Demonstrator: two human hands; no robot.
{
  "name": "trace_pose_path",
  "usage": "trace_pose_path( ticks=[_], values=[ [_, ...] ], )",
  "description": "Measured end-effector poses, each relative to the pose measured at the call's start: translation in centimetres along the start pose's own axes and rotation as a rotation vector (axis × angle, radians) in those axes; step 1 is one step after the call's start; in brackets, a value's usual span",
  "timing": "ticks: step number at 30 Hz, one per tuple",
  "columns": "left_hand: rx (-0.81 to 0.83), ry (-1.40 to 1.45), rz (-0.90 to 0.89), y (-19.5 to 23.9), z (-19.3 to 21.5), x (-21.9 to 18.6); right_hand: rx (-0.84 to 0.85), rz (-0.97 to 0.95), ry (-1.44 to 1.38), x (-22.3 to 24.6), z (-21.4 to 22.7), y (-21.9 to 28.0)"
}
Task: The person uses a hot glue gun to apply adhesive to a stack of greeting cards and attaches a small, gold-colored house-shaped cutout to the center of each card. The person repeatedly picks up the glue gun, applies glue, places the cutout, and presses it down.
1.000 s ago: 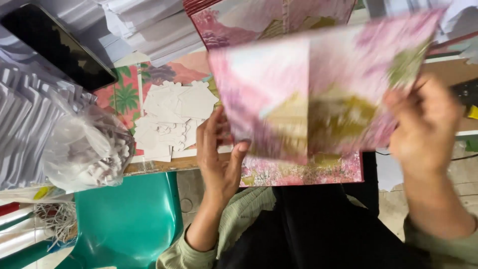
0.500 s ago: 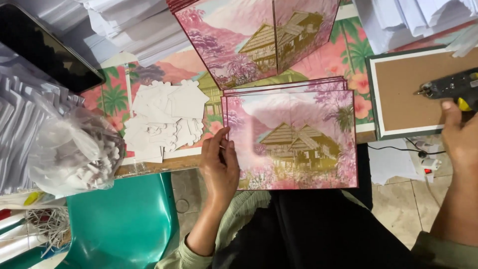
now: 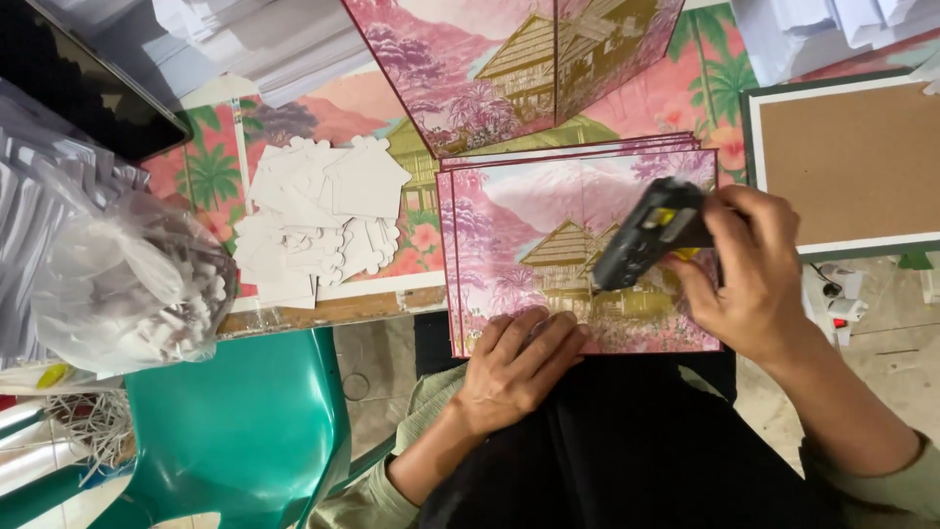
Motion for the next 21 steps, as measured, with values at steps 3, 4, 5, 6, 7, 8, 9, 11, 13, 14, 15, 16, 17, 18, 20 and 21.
trace_pose_path(
  ticks=[3, 4, 5, 6, 7, 8, 9, 11, 13, 14, 15, 16, 17, 18, 20, 21],
  values=[
    [-0.010, -0.020, 0.005, 0.1, 0.0, 0.1, -0.010, 0.100, 0.021, 1.2, -0.9, -1.1],
    [-0.009, -0.016, 0.009, 0.3, -0.1, 0.2, -0.004, 0.099, 0.020, 1.4, -1.1, -1.4],
    [-0.002, -0.009, 0.011, 0.4, -0.2, 0.3, -0.011, 0.136, 0.001, 1.7, -1.1, -1.7],
    [0.004, -0.004, 0.013, 0.6, -0.3, 0.3, -0.019, 0.175, -0.019, 2.0, -1.2, -2.0],
    [0.004, -0.001, 0.017, 0.6, -0.4, 0.4, -0.015, 0.175, -0.019, 1.9, -1.4, -2.0],
    [0.003, -0.003, 0.015, 0.7, -0.4, 0.4, -0.024, 0.169, -0.025, 1.8, -1.6, -2.1],
    [0.002, -0.005, 0.014, 0.7, -0.4, 0.4, -0.033, 0.163, -0.031, 1.6, -1.7, -2.1],
    [0.005, 0.005, 0.018, 0.7, -0.5, 0.5, -0.065, 0.153, -0.004, 0.4, -2.8, -2.0],
    [0.007, 0.013, 0.017, 0.6, -0.4, 0.5, -0.101, 0.142, 0.025, -0.1, -2.9, -2.4],
    [0.004, 0.007, 0.022, 0.5, -0.4, 0.5, -0.105, 0.141, 0.027, 0.0, -2.6, -2.9],
    [0.001, 0.000, 0.028, 0.4, -0.3, 0.5, -0.109, 0.140, 0.029, 0.0, -2.3, -3.5],
    [0.000, -0.002, 0.027, 0.4, -0.3, 0.5, -0.111, 0.141, 0.028, 0.1, -2.1, -3.3],
    [0.010, 0.002, 0.033, 0.5, -0.3, 0.5, -0.108, 0.157, 0.006, 0.2, -1.9, -3.2],
    [0.020, 0.005, 0.043, 0.5, -0.4, 0.4, -0.102, 0.174, -0.018, 0.4, -1.8, -3.1],
    [0.028, 0.027, 0.055, 0.8, -0.6, 0.4, -0.105, 0.176, -0.007, 0.1, -2.0, -2.8],
    [0.035, 0.052, 0.064, 0.9, -0.7, 0.4, -0.108, 0.175, 0.008, -0.1, -2.0, -2.6]
  ],
)
Point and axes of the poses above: each hand's wrist, its own y-axis away from the middle knuckle, its own z-axis out of the back of the hand, x = y × z, the point moved 4 cm from there along -y, towards the middle knuckle, and after that the axes turned 2 degrees about y, right-handed, at the moved point
